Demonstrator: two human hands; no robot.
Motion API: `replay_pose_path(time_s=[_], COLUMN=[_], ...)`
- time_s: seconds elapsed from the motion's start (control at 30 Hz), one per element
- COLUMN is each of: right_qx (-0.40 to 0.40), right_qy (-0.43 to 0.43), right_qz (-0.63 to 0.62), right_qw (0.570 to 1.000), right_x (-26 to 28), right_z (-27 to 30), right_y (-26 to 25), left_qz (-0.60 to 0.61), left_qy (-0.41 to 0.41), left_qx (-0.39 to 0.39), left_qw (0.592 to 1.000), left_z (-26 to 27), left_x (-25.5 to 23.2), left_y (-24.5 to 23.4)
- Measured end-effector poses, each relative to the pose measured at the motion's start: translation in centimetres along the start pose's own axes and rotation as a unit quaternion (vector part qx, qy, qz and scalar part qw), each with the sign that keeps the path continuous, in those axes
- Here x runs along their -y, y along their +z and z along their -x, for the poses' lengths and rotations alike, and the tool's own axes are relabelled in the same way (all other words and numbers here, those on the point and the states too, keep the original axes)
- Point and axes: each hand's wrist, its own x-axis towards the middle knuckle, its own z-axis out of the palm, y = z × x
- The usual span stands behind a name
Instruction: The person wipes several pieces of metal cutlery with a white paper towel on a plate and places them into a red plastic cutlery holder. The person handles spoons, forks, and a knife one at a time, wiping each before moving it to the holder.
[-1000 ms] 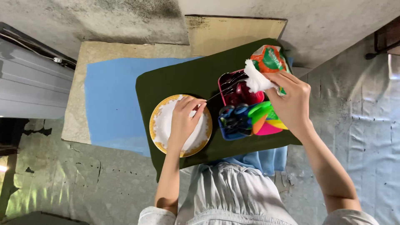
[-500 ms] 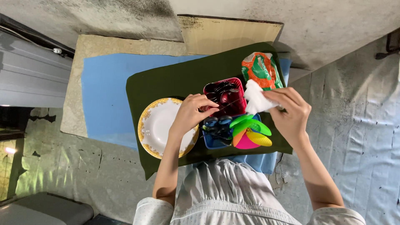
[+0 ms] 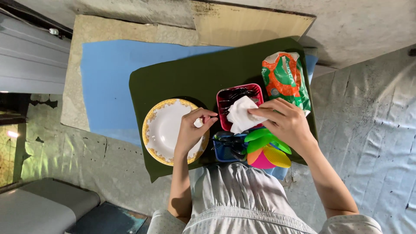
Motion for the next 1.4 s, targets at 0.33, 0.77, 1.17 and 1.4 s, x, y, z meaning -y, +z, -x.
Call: replay_pose_path(time_s=[0.33,0.77,1.17,1.4], right_qx=[0.056,-0.094,-0.227,-0.257], right_qy=[0.099,0.171,0.302,0.342], right_qz=[-0.073,-0.088,-0.103,-0.096], right_qw=[0.991,0.977,0.92,0.899], right_x=[-0.8,1.2,1.8,6.1], right_z=[1.6,8.8,19.7,21.5], right_y=[-0.2,-1.3,1.4,3.2], left_qz=[0.01,-0.029,-0.001,-0.075], left_qy=[-0.016,0.037,0.034,0.103], left_qx=[-0.057,-0.13,-0.26,-0.221], left_qw=[0.998,0.99,0.965,0.967], left_z=[2.8,8.5,14.0,15.2], left_x=[-0.5,-2.7,1.9,-0.9], left_y=[-0.4,0.8,4.6,5.4])
